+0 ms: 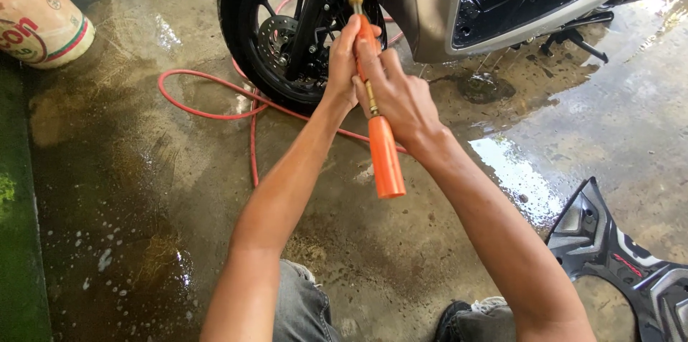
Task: The person uses a high-pressure water spray gun to wash a black Honda motorcycle. They systematically rinse the front wheel, front fairing, side panels, seat, and rear section of the vehicle. The person moves around the motorcycle to ensure all surfaces are covered by the water stream.
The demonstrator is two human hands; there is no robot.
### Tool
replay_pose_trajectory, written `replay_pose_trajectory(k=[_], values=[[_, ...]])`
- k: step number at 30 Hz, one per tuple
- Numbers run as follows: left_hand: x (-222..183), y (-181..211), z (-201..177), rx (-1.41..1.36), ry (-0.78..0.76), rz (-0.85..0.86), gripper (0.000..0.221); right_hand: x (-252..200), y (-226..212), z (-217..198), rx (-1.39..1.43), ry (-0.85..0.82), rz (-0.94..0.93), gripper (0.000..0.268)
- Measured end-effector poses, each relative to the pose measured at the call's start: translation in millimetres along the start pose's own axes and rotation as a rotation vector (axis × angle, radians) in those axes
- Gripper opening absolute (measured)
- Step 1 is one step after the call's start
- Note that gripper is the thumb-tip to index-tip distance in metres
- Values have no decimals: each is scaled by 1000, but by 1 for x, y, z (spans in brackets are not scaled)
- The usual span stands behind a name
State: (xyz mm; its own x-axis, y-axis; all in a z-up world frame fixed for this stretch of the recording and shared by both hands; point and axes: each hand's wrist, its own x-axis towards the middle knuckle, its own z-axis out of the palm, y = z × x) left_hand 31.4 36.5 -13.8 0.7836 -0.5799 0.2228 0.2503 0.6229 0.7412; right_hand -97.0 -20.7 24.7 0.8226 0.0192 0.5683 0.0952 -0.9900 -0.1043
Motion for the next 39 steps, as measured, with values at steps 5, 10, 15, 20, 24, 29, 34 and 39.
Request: replay_pose_trajectory(k=[5,10,15,20,24,29,34,39], values=[[-2,9,9,-13,41,-99,45,0,-6,-14,31,4,71,56],[3,7,7,16,68,-75,47,0,-3,-11,5,24,66,57],[3,9,5,-73,9,-46,44,4,-4,-12,26,28,40,58],[-2,20,8,30,60,2,48,8,-7,-13,47,36,18,57],[1,19,2,21,61,7,49,11,-12,-17,83,26,22,56],[3,16,2,-12,79,-22,48,13,-14,-22,86,-5,47,57],[8,-11,1,-83,43,-228,47,9,-15,-16,111,-133,240,47],[7,-87,-31,252,-200,31,50,-3,-2,10,26,-311,475,48]])
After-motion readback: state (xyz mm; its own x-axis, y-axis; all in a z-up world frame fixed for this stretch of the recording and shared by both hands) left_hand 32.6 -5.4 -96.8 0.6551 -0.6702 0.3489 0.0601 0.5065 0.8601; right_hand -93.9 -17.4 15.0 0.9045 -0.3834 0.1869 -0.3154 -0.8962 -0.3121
